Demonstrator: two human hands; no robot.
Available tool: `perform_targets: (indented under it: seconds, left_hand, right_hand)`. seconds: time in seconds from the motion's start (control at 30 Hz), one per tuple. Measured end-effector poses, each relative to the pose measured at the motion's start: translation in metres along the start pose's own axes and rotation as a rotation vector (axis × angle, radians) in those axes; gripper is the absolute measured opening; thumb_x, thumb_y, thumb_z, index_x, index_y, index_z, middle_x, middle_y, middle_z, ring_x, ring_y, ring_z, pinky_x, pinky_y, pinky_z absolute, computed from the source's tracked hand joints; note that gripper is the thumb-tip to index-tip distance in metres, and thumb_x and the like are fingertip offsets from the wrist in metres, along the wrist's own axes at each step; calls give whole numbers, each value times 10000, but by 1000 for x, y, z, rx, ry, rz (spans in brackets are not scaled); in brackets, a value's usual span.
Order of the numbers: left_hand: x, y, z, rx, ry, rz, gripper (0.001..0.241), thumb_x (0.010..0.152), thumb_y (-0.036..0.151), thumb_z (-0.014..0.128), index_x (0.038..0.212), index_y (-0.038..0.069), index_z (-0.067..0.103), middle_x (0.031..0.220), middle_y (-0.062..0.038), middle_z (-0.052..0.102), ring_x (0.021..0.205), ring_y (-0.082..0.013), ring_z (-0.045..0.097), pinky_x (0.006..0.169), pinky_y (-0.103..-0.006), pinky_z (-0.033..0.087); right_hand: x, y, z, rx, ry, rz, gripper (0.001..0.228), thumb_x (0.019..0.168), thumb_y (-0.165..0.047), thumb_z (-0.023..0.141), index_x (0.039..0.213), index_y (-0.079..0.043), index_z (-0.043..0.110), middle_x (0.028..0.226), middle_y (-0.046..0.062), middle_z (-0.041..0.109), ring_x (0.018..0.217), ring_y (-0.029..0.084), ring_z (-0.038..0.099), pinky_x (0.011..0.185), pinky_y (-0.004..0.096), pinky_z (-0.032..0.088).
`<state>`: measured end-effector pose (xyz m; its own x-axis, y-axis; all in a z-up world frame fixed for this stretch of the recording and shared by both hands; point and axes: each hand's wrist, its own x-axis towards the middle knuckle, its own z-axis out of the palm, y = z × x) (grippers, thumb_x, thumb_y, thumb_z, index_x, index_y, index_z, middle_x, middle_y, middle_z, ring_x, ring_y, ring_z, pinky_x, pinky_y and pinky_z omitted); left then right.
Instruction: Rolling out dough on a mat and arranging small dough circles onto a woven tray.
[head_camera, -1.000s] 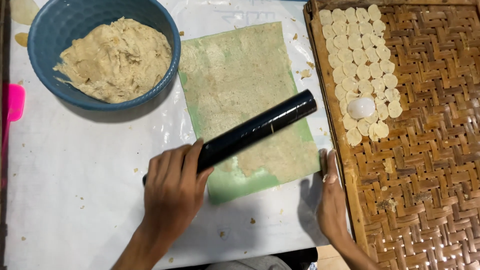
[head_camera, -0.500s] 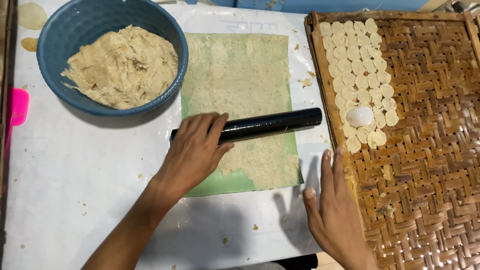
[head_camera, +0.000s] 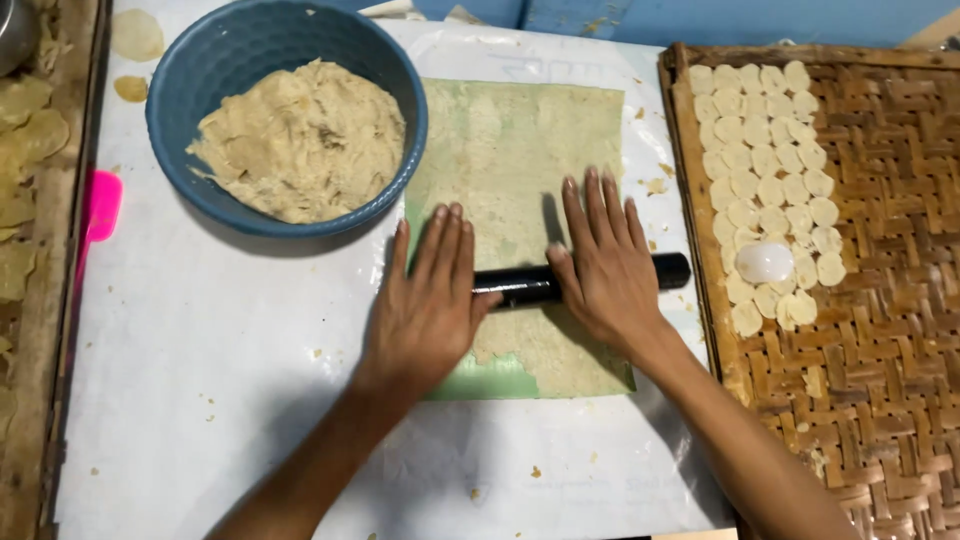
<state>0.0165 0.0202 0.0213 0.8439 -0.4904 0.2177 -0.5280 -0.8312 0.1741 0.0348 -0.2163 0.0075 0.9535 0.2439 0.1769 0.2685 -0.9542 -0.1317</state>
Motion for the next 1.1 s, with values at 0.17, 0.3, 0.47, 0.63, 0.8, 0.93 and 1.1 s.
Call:
perform_targets:
  seconds: [0.17, 0.3, 0.47, 0.63, 0.8, 0.93, 1.1]
  left_hand:
    - [-59, 36, 10, -81, 123, 52, 764, 997, 443, 499, 1493, -121, 360, 1595, -335, 341, 1520, -431, 300, 1221, -638, 190]
    - [-61, 39, 24, -61, 105, 8, 812, 987, 504, 499, 1511, -95, 337, 1613, -306, 313, 1533, -417, 262, 1215, -643, 203]
    - [3, -4, 26, -42, 34, -4, 769, 1054, 482, 329, 1499, -144, 322, 1612, -329, 303, 1545, -413, 220, 1228, -643, 89]
    - [39, -26, 30, -61, -25, -10, 777, 1102, 494, 248, 1500, -170, 324, 1640, -325, 256, 1562, -402, 148, 1212, -606, 137]
    - [-15, 11, 4, -89, 226, 74, 749, 1033, 439, 507, 1461, -167, 401, 1543, -378, 424, 1474, -464, 407, 1218, -640, 256]
    - [-44, 21, -8, -180, 75, 72, 744, 1049, 450, 394, 1466, -165, 372, 1569, -371, 359, 1509, -464, 306, 1212, -632, 186]
    - [-14, -9, 3, -69, -15, -14, 759, 1104, 502, 177, 1565, -101, 200, 1675, -289, 158, 1568, -392, 110, 1247, -602, 22]
  right_hand:
    - [-63, -18, -11, 27, 10, -65, 742, 1062, -484, 201, 1608, 17, 197, 1688, 266, 140, 1577, 414, 111, 1269, 563, 73]
    - [-64, -11, 0, -18, -23, -78, 803, 1056, -554, 129, 1596, 39, 161, 1670, 288, 151, 1559, 460, 122, 1268, 595, 90]
    - [3, 3, 2, -34, -124, -25, 797, 1049, -565, 115, 1617, -7, 104, 1673, 270, 46, 1550, 425, 31, 1255, 551, 44]
    - [36, 5, -5, 59, -123, 68, 771, 1063, -549, 160, 1634, -36, 79, 1680, 275, 27, 1549, 417, -20, 1251, 533, 34]
    - [-28, -16, -3, -44, 4, -84, 724, 1068, -522, 134, 1637, -76, 85, 1699, 235, 6, 1576, 390, -37, 1294, 579, -13]
    - [-64, -21, -17, 87, -78, -44, 766, 1049, -469, 257, 1621, 7, 73, 1688, 280, -7, 1572, 408, -17, 1269, 553, -11]
    - [-28, -7, -13, 83, -7, 57, 778, 1068, -563, 164, 1647, -55, 50, 1695, 214, -57, 1569, 393, -49, 1282, 564, 25]
